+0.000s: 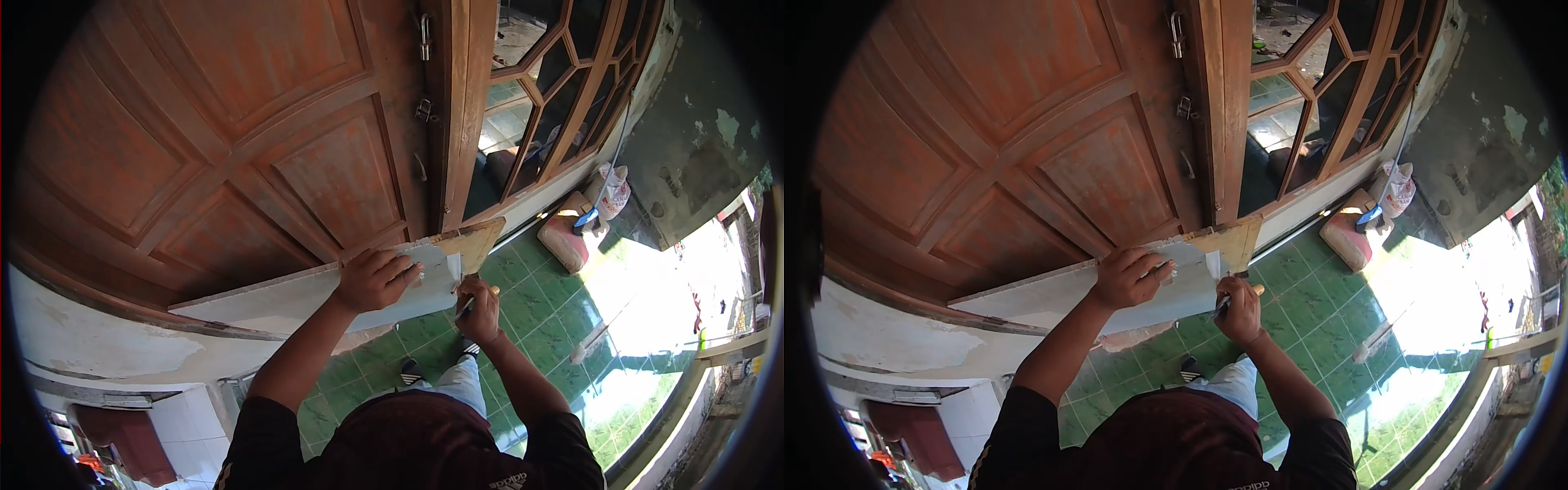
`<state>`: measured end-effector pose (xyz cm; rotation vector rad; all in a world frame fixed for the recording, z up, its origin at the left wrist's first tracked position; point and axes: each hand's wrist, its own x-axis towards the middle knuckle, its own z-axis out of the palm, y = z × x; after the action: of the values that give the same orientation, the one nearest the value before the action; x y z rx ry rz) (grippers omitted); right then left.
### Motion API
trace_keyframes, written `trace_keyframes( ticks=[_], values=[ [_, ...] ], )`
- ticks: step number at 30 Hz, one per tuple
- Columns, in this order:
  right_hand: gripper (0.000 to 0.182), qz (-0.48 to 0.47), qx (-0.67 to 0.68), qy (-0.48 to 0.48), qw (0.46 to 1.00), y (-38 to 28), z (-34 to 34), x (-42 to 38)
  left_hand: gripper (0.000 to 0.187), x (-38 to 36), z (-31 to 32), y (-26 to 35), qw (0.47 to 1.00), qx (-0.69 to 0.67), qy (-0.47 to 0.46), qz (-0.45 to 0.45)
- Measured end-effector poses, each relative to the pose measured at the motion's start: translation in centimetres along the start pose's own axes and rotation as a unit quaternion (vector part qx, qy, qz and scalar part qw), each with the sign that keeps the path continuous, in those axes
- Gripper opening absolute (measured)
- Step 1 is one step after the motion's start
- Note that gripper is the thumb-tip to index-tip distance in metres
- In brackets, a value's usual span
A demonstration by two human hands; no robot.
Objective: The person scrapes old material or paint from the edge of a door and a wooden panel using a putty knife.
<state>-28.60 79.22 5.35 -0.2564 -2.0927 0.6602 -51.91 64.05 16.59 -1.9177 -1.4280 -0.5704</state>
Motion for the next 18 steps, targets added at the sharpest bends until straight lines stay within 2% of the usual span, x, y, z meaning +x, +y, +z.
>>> trace_keyframes(
  ticks=[2, 5, 10, 14, 15, 18],
  values=[
    [0.042, 0.064, 0.027, 0.050, 0.996, -1.5, 0.6, -0.4, 0.037, 0.1, 0.6, 0.3, 0.999, -0.019, -0.025, 0.022],
    [0.037, 0.144, 0.078, 0.066, 0.984, -3.4, 0.3, 0.8, 0.043, 0.5, 3.5, 2.1, 0.995, -0.059, -0.070, 0.032],
    [0.037, 0.108, 0.017, 0.031, 0.993, -3.1, -0.8, 2.0, 0.045, 1.1, 6.6, 4.5, 0.996, -0.049, -0.068, -0.024],
    [0.038, 0.115, 0.007, -0.071, 0.991, -3.8, -3.6, 3.9, 0.043, 1.3, 7.3, 5.4, 0.990, -0.094, -0.064, -0.081],
    [0.043, 0.140, -0.012, -0.053, 0.989, -3.9, -3.9, 4.2, 0.043, 1.1, 7.9, 5.5, 0.989, -0.102, -0.060, -0.094],
    [0.047, -0.014, -0.167, 0.081, 0.983, -4.8, -6.9, 10.8, 0.039, 1.3, 8.2, 6.4, 0.982, -0.119, -0.047, -0.141]
  ],
)
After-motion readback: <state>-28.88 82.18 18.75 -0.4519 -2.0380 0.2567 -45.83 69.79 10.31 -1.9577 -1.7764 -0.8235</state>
